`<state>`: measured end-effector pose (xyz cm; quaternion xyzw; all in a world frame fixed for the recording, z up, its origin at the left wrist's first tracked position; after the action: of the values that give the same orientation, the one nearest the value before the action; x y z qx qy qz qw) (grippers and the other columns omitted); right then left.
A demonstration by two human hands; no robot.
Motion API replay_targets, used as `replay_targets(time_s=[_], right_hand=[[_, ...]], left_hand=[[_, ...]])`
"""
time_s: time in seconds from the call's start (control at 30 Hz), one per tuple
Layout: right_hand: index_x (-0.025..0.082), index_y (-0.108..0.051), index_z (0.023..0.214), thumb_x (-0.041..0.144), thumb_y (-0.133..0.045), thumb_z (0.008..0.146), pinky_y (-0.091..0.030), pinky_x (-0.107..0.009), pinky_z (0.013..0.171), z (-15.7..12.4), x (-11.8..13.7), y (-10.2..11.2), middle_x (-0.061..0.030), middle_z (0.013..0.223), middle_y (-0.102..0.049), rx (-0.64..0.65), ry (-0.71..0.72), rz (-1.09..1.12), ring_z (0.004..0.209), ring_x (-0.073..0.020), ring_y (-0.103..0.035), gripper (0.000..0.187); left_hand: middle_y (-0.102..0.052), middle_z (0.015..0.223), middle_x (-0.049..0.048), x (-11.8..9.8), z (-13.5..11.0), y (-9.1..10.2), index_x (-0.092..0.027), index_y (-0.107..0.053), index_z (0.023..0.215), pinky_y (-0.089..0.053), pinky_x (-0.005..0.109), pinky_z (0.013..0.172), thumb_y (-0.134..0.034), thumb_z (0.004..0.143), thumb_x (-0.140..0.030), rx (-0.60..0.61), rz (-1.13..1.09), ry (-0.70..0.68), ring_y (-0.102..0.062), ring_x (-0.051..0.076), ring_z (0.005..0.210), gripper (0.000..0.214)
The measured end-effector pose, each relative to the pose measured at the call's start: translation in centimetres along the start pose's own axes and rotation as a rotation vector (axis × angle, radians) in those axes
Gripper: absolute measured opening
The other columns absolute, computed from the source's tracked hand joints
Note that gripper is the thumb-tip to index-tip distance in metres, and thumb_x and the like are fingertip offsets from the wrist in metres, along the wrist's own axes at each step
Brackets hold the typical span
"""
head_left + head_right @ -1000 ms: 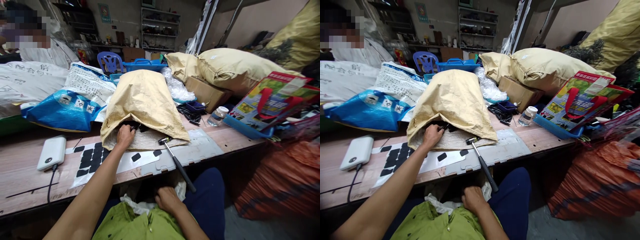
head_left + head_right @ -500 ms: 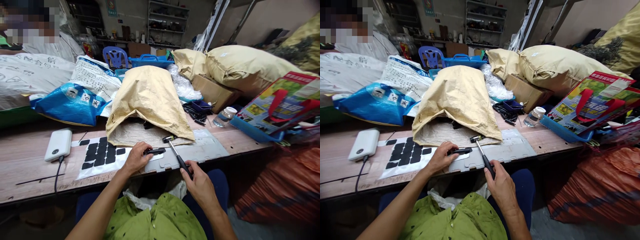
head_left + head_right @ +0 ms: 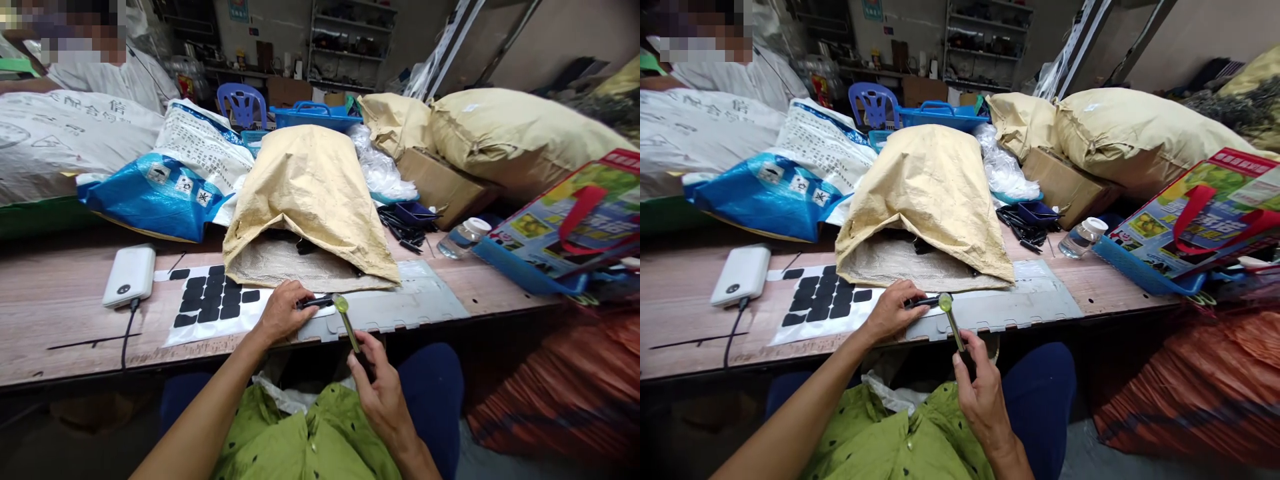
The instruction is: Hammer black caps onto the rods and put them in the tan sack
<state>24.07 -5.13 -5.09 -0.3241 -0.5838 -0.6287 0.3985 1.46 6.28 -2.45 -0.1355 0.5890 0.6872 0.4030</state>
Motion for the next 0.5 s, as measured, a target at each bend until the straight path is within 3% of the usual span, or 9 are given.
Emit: replay_targets(time_s=[0.1, 0.3, 0.5], right_hand=[[0.022, -0.050, 0.144, 0.037, -0.051, 0.102, -0.054, -0.033, 0.100, 0.3, 1.3, -0.3, -0.0114, 0.138, -0.064, -0.008, 0.042, -0.086, 0.124, -0.0232, -0.062, 0.045], [0.020, -0.050, 0.146, 0.036, -0.048, 0.102, -0.057, -0.025, 0.079, 0.7, 2.7, -0.4, -0.0068, 0.107, -0.074, -0.005, 0.068, -0.129, 0.085, -0.0165, -0.071, 0.047], [0.018, -0.050, 0.147, 0.037, -0.047, 0.103, -0.057, -0.027, 0.078, 1.1, 2.9, -1.0, -0.0058, 0.097, -0.073, 0.041, 0.001, -0.086, 0.082, -0.0178, -0.070, 0.048]], left_hand=[[-0.066, 0.085, 0.0041, 0.1, 0.0, 0.0, -0.021, -0.077, 0.092, -0.043, 0.032, 0.080, -0.075, 0.083, -0.027, -0.003, -0.013, 0.001, -0.057, 0.022, 0.089, 0.011], [-0.065, 0.084, 0.0037, 0.5, 0.0, -0.2, -0.021, -0.078, 0.094, -0.043, 0.032, 0.079, -0.075, 0.082, -0.026, -0.005, -0.031, -0.016, -0.057, 0.021, 0.087, 0.013], [-0.066, 0.084, 0.0042, 0.8, 0.0, -0.4, -0.022, -0.079, 0.095, -0.044, 0.032, 0.080, -0.075, 0.082, -0.028, -0.012, -0.035, -0.036, -0.058, 0.021, 0.086, 0.014]])
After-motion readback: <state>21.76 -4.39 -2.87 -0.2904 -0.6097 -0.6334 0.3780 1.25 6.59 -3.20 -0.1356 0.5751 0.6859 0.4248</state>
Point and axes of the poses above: each hand's wrist, its own z-axis towards the middle knuckle, its own y-axis out of the back of the hand, x = y × z, the point moved 4 cm from there along z, towards the middle knuckle
